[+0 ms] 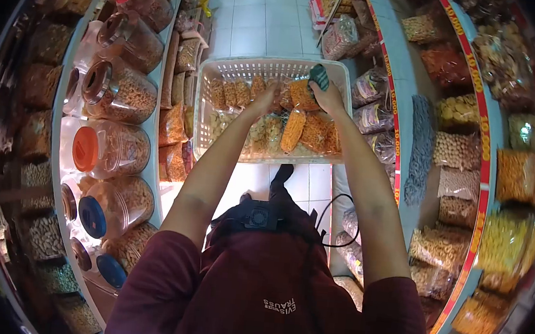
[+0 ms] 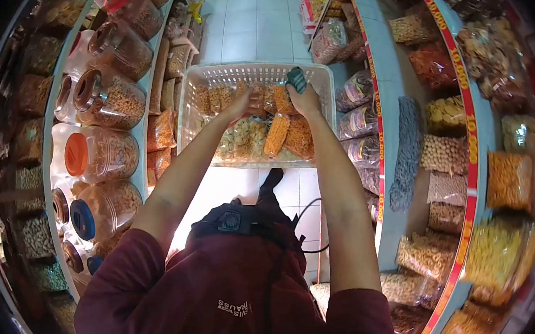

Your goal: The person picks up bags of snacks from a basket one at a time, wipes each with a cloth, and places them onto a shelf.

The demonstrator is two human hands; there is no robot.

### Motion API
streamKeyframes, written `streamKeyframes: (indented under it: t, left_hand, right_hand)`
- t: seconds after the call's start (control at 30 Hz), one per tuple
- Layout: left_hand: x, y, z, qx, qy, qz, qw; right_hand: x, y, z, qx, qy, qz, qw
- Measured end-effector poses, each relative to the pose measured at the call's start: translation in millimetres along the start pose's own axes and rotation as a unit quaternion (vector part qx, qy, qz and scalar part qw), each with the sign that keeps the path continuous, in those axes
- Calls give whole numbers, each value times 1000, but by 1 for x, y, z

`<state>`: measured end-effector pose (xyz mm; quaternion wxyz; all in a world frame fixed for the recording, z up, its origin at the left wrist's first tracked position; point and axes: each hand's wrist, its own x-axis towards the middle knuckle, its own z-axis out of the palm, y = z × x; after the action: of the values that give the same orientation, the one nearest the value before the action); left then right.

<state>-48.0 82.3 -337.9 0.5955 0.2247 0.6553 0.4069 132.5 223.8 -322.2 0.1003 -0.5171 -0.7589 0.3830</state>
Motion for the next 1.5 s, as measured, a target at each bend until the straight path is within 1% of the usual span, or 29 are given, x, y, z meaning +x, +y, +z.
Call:
streamKeyframes:
  t: [0.07,0.1,0.13,0.23,0.3,0.37,0.4,0.43,0.47,0.53,0.57,0.63,0.73,0.77,0.83,0.9,0.93,0.97,1.07,1.1,1.2,1.23,1.3,1.33,1.4,1.43,1.5]
  left_hand:
    - [28,-25,0,33,12,-70,997]
    - [43,-38,3,45,6,-80,996]
    - [54,-51,6,58,0,-90,994]
    - [73,-72,20,55,6,-109,992]
    - [92,-75,31,37,6,-106,994]
    - [110,-84,41,0,34,-62,998]
    - [117,-89,48,-17,48,-43,998]
    - [141,-118,56,-31,117,-1,993]
    - [156,-128,60,-27,130,-28,991]
    - [174,-133,66,-19,155,-79,985]
    - [179,-132,66,3,148,-95,984]
    - [168,-101,68,45,131,-130,982]
    - [173,-103,64,47,108,-164,979]
    - [173,-103,62,23,95,-160,982]
    - [180,-122,54,-23,72,-147,986]
    - [177,-130,49,-108,63,-101,987]
    - [163,-114,50,-150,56,-76,984]
    - [151,-97,49,-88,88,-97,987]
    - [106,-56,50,-172,108,-15,979]
    - [105,-56,41,-185,71,-6,980]
    - [65,-15,28,-213,36,58,975]
    - [56,-3,23,-224,13,101,969]
    - [35,24,13,-242,-37,187,951]
    - [21,42,9,-240,-54,216,945]
    - [-13,84,2,-237,-90,275,927]
    - [-40,114,-2,-257,-135,266,919]
    - [-80,155,-6,-220,-150,351,898]
  right_hand:
    - [21,48,15,5,-15,27,1000]
    - [34,76,25,-3,-23,47,999]
    - [43,89,29,-11,-33,66,997]
    - [55,120,34,51,-59,142,987]
    - [65,134,41,56,-63,150,985]
    - [78,148,54,62,-68,158,983]
    - [83,153,60,78,-88,151,981]
    - [88,156,64,96,-108,146,979]
    - [88,159,68,113,-127,144,975]
    - [88,155,72,114,-123,158,973]
    - [90,150,74,115,-120,163,972]
    - [89,146,74,136,-118,169,969]
    - [86,156,81,153,-82,168,970]
    - [87,157,83,157,-64,162,972]
    - [83,162,87,173,-52,147,972]
    - [80,155,82,204,-37,122,971]
    - [74,147,79,224,-28,107,968]
    - [67,139,76,245,-19,92,965]
    - [39,85,47,291,1,75,954]
    - [36,85,52,251,54,-8,967]
    - [15,56,43,303,96,-90,944]
    - [3,28,29,323,132,-129,928]
    - [-21,-13,6,318,161,-160,920]
    - [-34,-33,-5,315,177,-176,915]
    - [-59,-76,-28,333,222,-237,885]
    - [-73,-96,-41,334,241,-262,873]
    - [-101,-133,-64,347,270,-304,845]
